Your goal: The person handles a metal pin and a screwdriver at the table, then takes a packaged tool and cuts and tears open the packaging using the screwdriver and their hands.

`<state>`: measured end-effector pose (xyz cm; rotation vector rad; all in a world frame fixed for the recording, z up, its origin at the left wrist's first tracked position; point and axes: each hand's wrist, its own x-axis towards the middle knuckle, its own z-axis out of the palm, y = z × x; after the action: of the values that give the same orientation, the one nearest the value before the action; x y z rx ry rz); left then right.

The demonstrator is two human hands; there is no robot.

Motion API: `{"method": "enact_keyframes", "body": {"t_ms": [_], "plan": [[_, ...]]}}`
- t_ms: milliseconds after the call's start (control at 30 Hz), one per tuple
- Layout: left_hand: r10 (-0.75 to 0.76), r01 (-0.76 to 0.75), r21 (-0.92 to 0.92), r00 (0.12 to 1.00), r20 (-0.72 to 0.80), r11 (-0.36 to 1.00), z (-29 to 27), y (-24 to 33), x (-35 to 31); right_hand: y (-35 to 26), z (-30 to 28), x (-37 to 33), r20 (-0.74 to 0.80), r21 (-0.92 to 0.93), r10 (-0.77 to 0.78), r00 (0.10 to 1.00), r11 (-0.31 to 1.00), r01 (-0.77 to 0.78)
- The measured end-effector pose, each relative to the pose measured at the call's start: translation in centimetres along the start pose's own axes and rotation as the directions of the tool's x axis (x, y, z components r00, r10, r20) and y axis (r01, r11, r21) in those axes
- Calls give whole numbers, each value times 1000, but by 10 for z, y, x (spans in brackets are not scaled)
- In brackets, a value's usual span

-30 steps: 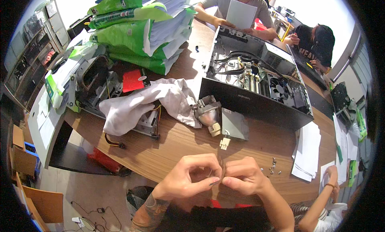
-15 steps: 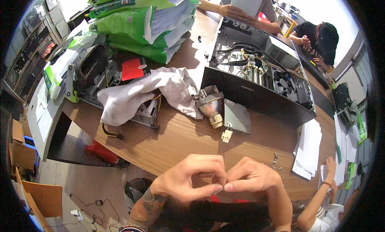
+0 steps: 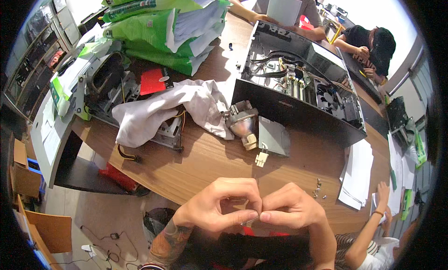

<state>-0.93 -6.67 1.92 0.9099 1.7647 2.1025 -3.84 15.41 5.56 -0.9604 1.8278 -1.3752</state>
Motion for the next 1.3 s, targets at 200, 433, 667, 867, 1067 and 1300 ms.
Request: {"method": "enact_keyframes", "body": {"t_ms": [200,433,667,867,1067,1300], "plan": [[-52,48,-57,997,-57,997,4,-7,3,17,8,-6,-145,-111,-169,975,982,154],[-17,18,2,987,-158,1000,9,-12,-2,40,16,15,-228,-86,-318,920,948,306],[-62,64,-5,953,-295,998,20,-11,7,44,16,11,-361,101,-239,901,951,293],[-85,105,56,954,-286,993,21,-15,9,58,20,22,-294,145,-210,932,955,261],[-85,111,82,960,-268,990,22,-15,10,50,16,18,-142,114,-165,976,977,181],[-76,102,96,967,-243,990,19,-20,8,55,11,19,20,139,-252,967,959,247]]}}
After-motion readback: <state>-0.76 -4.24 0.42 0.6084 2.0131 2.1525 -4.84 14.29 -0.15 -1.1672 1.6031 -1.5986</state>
